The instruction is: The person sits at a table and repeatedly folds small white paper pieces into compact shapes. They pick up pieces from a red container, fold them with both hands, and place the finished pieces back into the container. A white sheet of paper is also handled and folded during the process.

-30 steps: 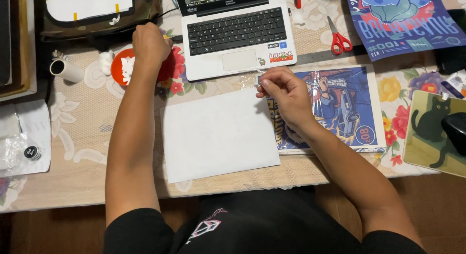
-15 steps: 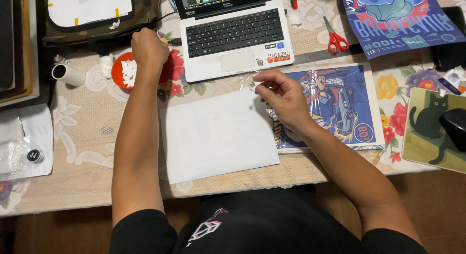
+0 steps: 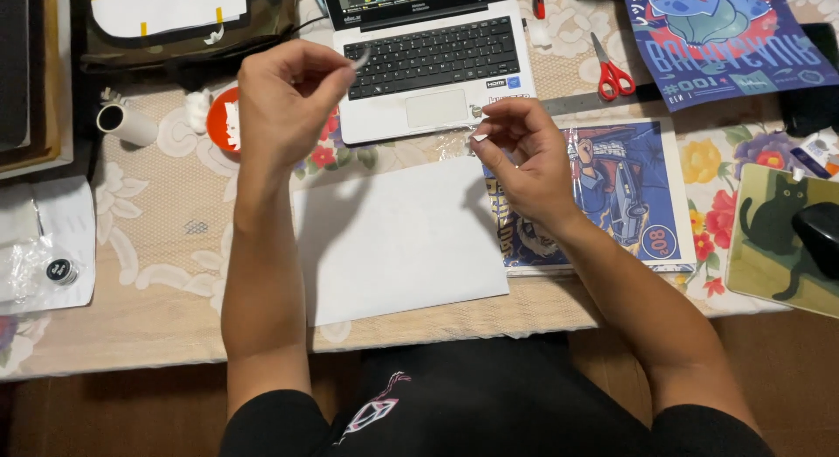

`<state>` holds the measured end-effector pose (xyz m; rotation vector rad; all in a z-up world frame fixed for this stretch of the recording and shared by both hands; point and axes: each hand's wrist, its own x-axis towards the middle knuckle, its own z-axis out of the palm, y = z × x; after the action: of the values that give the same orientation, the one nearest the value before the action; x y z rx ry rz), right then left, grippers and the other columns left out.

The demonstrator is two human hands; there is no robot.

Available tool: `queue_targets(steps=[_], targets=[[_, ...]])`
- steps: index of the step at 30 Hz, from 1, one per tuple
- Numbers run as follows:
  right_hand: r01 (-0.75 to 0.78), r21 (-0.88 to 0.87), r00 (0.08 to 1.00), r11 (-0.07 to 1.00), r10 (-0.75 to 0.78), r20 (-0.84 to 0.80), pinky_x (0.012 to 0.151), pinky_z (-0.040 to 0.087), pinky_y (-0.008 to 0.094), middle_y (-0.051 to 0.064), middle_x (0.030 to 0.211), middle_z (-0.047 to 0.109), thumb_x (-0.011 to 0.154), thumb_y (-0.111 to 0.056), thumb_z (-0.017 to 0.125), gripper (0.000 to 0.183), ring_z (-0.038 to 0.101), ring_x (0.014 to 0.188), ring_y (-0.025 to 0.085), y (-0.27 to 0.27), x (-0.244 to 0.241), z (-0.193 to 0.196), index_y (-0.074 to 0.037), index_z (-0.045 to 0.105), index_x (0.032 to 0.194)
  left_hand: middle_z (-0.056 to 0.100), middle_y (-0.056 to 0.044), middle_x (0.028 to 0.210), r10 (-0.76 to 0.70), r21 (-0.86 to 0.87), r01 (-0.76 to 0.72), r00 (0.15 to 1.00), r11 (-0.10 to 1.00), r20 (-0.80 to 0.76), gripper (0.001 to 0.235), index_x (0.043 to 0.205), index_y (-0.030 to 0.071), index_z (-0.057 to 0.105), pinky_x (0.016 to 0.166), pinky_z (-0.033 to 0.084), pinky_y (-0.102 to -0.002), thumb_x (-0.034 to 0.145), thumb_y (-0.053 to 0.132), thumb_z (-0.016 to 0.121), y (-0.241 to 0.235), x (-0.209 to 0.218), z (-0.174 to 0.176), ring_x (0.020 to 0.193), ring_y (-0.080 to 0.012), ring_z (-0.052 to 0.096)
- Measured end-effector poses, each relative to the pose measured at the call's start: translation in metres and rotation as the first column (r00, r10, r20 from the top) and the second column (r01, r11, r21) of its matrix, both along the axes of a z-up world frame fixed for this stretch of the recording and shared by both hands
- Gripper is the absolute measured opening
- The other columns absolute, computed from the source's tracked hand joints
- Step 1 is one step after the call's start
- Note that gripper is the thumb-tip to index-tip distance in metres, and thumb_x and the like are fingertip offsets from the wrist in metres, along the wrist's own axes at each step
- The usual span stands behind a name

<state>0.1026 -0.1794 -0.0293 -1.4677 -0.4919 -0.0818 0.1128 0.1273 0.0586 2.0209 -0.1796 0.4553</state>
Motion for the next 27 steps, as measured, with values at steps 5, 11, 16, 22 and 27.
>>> queue_targets(steps=[5, 11, 16, 22, 27], targets=[[-0.055, 0.008, 0.992, 0.998, 0.054, 0.114, 0.11, 0.065, 0.033, 0.017, 0.12, 0.076, 0.111, 0.002, 0.076, 0.02, 0.078, 0.119, 0.024, 0.009, -0.001, 0.039, -0.004, 0.06, 0.122, 0.086, -0.007, 0.1, -0.152, -0.122, 0.155, 0.988, 0.98, 0.036, 0.008, 0.107, 0.004, 0.085, 0.082, 0.063, -0.02, 0.105, -0.004, 0.084, -0.028, -0.025, 0.024, 0.09, -0.0084, 0.077], [-0.188, -0.001, 0.969, 0.982, 0.185, 0.163, 0.094, 0.065, 0.03, 0.015, 0.112, 0.072, 0.116, 0.0, 0.069, 0.012, 0.077, 0.104, 0.023, 0.016, -0.003, 0.081, -0.001, 0.061, 0.124, 0.08, -0.015, 0.114, -0.236, -0.02, 0.246, 0.949, 0.969, 0.207, 0.017, 0.122, 0.0, 0.083, 0.093, 0.068, -0.028, 0.109, -0.01, 0.076, -0.046, -0.047, 0.043, 0.103, -0.0198, 0.077], [-0.234, -0.076, 0.963, 0.969, 0.241, 0.119, 0.084, 0.065, 0.028, 0.01, 0.109, 0.072, 0.115, -0.007, 0.071, 0.009, 0.073, 0.09, 0.017, 0.018, -0.009, 0.09, -0.002, 0.068, 0.121, 0.075, -0.015, 0.115, -0.247, 0.008, 0.252, 0.937, 0.968, 0.247, 0.021, 0.128, 0.002, 0.081, 0.093, 0.065, -0.03, 0.113, -0.009, 0.071, -0.059, -0.064, 0.049, 0.103, -0.0219, 0.075], [-0.253, -0.097, 0.96, 0.962, 0.263, 0.098, 0.08, 0.067, 0.029, 0.012, 0.107, 0.076, 0.116, -0.008, 0.069, 0.012, 0.076, 0.088, 0.02, 0.008, -0.01, 0.093, 0.001, 0.07, 0.123, 0.083, -0.01, 0.109, -0.215, -0.086, 0.228, 0.967, 0.97, 0.134, 0.014, 0.121, 0.001, 0.079, 0.096, 0.071, -0.026, 0.108, 0.003, 0.084, -0.057, -0.054, 0.041, 0.1, -0.015, 0.08], [-0.244, -0.07, 0.97, 0.967, 0.244, -0.01, 0.084, 0.068, 0.028, 0.02, 0.105, 0.08, 0.116, -0.001, 0.067, 0.014, 0.079, 0.093, 0.022, -0.01, -0.007, 0.085, 0.006, 0.072, 0.127, 0.083, -0.014, 0.092, -0.242, -0.276, 0.204, 0.964, 0.939, -0.108, 0.008, 0.114, -0.002, 0.08, 0.083, 0.072, -0.023, 0.108, -0.007, 0.076, -0.014, -0.003, 0.004, 0.082, -0.0154, 0.082]])
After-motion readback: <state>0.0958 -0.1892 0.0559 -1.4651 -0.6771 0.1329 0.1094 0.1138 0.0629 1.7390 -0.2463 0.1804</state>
